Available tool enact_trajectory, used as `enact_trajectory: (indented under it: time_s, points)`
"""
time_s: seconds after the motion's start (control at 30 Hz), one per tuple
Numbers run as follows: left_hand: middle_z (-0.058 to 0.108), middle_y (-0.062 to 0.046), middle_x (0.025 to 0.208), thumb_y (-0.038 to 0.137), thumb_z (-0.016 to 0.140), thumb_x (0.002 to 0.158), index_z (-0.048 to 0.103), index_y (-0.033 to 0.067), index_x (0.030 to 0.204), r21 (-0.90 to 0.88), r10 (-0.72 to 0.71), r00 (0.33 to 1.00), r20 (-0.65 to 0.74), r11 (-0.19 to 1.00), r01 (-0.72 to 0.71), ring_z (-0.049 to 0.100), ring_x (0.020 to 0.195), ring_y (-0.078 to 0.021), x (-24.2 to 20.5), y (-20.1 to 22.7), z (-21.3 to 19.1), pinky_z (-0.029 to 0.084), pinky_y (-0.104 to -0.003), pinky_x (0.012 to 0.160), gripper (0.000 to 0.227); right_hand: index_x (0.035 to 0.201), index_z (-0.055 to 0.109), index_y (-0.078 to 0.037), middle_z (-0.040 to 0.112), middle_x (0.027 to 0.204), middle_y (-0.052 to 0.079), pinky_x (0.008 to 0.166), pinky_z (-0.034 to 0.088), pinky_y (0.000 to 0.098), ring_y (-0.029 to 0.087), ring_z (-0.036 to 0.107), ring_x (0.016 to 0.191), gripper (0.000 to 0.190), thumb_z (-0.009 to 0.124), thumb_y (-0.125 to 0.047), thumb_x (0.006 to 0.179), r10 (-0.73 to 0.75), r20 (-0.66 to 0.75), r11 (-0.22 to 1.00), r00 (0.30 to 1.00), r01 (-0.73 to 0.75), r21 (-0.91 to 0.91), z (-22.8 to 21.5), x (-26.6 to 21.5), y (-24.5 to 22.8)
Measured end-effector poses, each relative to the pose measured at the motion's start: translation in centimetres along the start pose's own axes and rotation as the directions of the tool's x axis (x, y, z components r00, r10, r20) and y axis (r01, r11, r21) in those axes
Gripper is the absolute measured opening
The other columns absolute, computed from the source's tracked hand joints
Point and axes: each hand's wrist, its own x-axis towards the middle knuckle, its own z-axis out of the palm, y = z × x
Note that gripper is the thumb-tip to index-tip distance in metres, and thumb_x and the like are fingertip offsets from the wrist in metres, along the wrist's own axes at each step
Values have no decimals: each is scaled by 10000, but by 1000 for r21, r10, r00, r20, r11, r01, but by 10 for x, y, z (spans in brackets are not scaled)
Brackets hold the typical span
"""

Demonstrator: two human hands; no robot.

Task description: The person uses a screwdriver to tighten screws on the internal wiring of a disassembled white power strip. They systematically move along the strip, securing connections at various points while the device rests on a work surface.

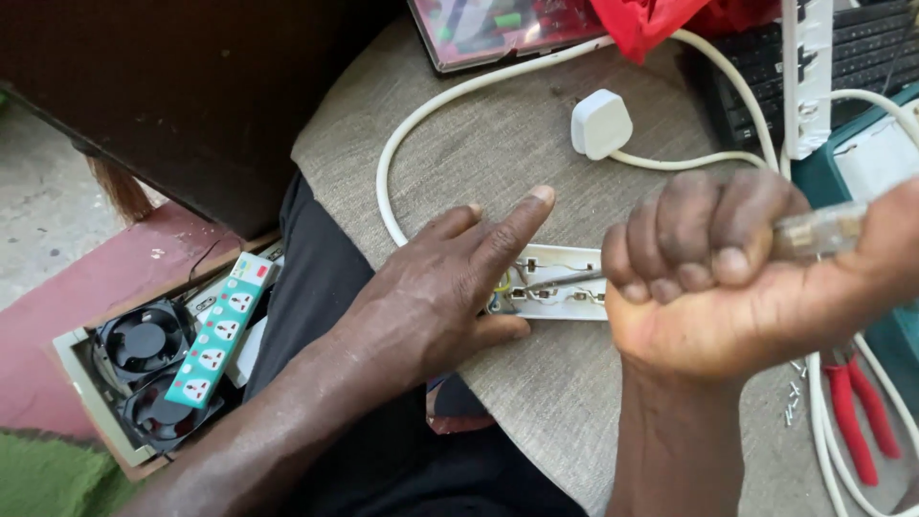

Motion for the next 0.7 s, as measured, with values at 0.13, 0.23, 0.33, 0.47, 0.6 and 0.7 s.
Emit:
enact_trajectory:
  time_s: [0.13,0.23,0.33,0.47,0.6,0.7]
  points:
    - [684,-173,1130,406,983,811,167,37,1698,16,9,1000,-22,1000,-9,540,1105,-405,3,-2,0,475,-472,991,1261,534,385,-184,233,441,-14,365,188,276,103,212,337,664,853,-640,654,-73,-29,997,997,74,24,5,-16,4]
    - [692,-170,1304,396,968,792,172,51,1695,-22,-10,1000,-12,1000,9,545,1173,-436,-3,2,-1,446,-469,1086,1252,564,284,-193,108,458,-21,385,111,299,141,109,336,723,818,-677,619,-139,-163,990,977,138,-19,-2,-31,11]
    - [687,-157,1319,336,960,820,140,49,1699,-46,27,1000,5,999,-26,503,1104,-359,3,2,-5,476,-449,937,1236,612,324,-184,179,494,-11,419,179,324,134,163,388,719,777,-709,801,-238,39,970,971,239,-35,-5,-33,12]
    - [691,-184,1279,369,926,837,178,79,1705,-36,-36,999,41,999,38,515,1258,-480,4,4,-4,431,-503,1077,1182,599,400,-189,264,504,-29,432,240,303,113,235,428,623,609,-703,883,-206,267,978,941,193,73,-11,-24,11]
    - [698,-186,1268,381,906,878,123,159,1720,-52,-69,995,68,996,72,471,1398,-532,0,4,-3,395,-526,1172,1171,556,381,-221,211,449,-38,371,215,246,73,189,357,664,718,-727,822,-87,314,996,945,83,28,-10,-2,4]
    - [706,-180,1300,398,942,846,119,143,1721,-34,-57,997,60,998,59,476,1393,-542,0,1,-1,437,-545,1095,1228,470,438,-161,272,387,0,307,213,243,103,254,284,602,706,-683,608,71,68,997,995,-73,29,10,10,-5]
